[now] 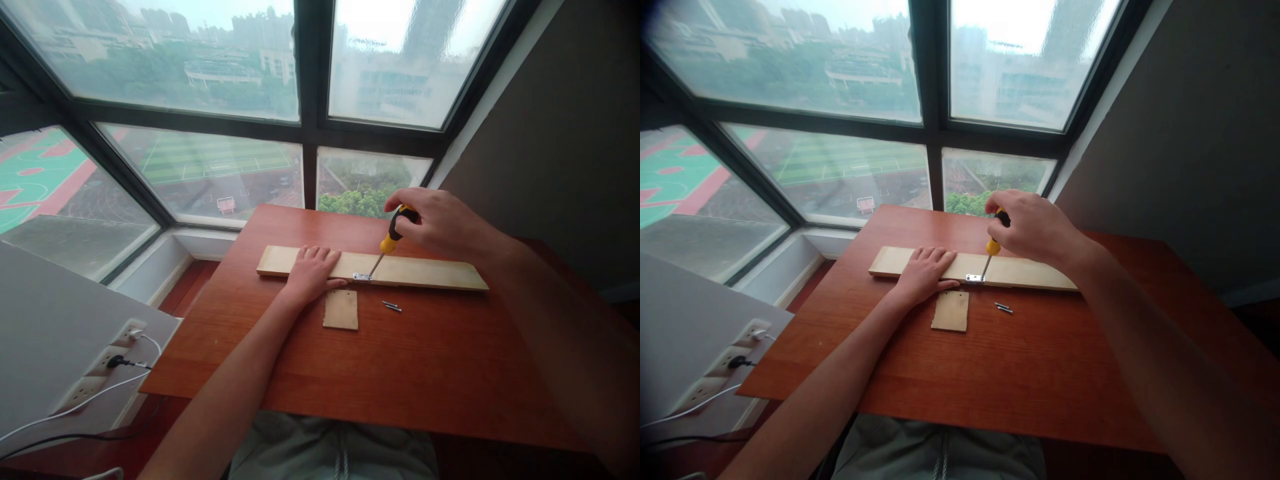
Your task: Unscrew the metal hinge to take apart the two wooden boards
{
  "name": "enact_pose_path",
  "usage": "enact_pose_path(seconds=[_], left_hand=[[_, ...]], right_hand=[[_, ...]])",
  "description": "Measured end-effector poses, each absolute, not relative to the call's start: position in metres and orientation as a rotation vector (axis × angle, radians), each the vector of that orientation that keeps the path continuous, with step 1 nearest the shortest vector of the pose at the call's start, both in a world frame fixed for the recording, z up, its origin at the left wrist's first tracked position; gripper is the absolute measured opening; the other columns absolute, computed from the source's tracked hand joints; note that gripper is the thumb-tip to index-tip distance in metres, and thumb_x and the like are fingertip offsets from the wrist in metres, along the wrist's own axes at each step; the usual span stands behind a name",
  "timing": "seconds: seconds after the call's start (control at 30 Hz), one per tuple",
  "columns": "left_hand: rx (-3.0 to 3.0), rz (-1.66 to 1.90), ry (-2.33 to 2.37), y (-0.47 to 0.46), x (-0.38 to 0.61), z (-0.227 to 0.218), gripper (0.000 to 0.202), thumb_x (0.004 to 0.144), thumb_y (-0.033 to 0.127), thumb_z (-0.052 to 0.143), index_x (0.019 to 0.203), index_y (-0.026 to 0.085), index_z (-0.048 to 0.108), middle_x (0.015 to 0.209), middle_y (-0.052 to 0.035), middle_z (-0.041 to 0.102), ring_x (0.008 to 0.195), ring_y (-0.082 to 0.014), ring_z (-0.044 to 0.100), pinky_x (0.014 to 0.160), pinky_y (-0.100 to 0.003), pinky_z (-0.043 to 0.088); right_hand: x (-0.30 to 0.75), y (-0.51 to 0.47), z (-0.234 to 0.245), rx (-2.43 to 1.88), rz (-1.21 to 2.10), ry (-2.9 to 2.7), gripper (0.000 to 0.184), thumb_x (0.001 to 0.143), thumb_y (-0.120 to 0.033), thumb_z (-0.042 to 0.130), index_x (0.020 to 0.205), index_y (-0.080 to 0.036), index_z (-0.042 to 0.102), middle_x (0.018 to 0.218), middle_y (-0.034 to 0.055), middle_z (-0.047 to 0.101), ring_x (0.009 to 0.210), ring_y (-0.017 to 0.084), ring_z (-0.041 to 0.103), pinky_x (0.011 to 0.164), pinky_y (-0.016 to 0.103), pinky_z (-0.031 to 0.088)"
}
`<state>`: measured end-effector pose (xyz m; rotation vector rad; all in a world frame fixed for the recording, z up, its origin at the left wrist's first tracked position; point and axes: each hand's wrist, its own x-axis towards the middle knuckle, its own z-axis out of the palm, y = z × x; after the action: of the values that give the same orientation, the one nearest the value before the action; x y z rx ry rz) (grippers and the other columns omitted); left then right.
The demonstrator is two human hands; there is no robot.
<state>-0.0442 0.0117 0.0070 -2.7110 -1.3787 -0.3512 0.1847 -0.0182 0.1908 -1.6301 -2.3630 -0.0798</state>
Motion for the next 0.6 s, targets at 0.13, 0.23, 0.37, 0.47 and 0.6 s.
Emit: enact_pose_path(seconds=[0.13, 0.23, 0.37, 0.47, 0.6], left_hand=[[-2.709, -0.350, -1.374, 0.0118, -0.0444, 0.0063, 0.070, 0.085, 0.067, 0.053, 0.138, 0.023, 0.047, 0.130, -0.0132, 0.057, 0.121, -0.0312, 0.047, 0.108, -0.046, 0.029], [-2.715, -0.368, -1.365, 0.0119, -0.0445, 0.0057, 0.069, 0.086, 0.068, 0.051, 0.138, 0.023, 0.048, 0.130, -0.0132, 0.057, 0.120, -0.0312, 0.048, 0.108, -0.047, 0.029], [-2.718, -0.370, -1.376, 0.0117, -0.0442, 0.0064, 0.067, 0.087, 0.068, 0.050, 0.138, 0.024, 0.048, 0.130, -0.0126, 0.057, 0.120, -0.0310, 0.048, 0.107, -0.046, 0.029], [-2.721, -0.372, -1.377, 0.0114, -0.0441, 0.0069, 0.067, 0.087, 0.067, 0.051, 0.138, 0.024, 0.047, 0.129, -0.0124, 0.057, 0.121, -0.0307, 0.048, 0.107, -0.045, 0.029], [-2.723, -0.376, -1.373, 0.0118, -0.0444, 0.0062, 0.067, 0.086, 0.068, 0.051, 0.138, 0.025, 0.047, 0.130, -0.0124, 0.057, 0.121, -0.0311, 0.048, 0.107, -0.046, 0.029]], right_hand=[[0.1819, -0.0178, 0.1901, -1.850, -0.228, -2.252, 0.035, 0.092, -0.049, 0.040, 0.091, -0.026, 0.068, 0.079, 0.0042, 0.068, 0.067, 0.022, 0.057, 0.055, 0.034, 0.032], [0.1820, -0.0162, 0.1889, -1.768, -0.157, -2.257, 0.026, 0.090, -0.040, 0.047, 0.099, -0.025, 0.067, 0.087, 0.0048, 0.071, 0.072, 0.022, 0.061, 0.059, 0.034, 0.037], [0.1836, -0.0161, 0.1893, -1.602, 0.018, -2.286, 0.029, 0.080, -0.029, 0.055, 0.107, -0.022, 0.063, 0.103, 0.0057, 0.071, 0.084, 0.021, 0.063, 0.069, 0.033, 0.045], [0.1829, -0.0172, 0.1904, -1.639, 0.021, -2.310, 0.028, 0.080, -0.029, 0.056, 0.105, -0.022, 0.064, 0.097, 0.0053, 0.071, 0.078, 0.021, 0.062, 0.064, 0.032, 0.043], [0.1799, -0.0178, 0.1909, -1.844, -0.191, -2.238, 0.030, 0.088, -0.049, 0.050, 0.093, -0.026, 0.068, 0.073, 0.0042, 0.067, 0.063, 0.021, 0.057, 0.055, 0.033, 0.033]])
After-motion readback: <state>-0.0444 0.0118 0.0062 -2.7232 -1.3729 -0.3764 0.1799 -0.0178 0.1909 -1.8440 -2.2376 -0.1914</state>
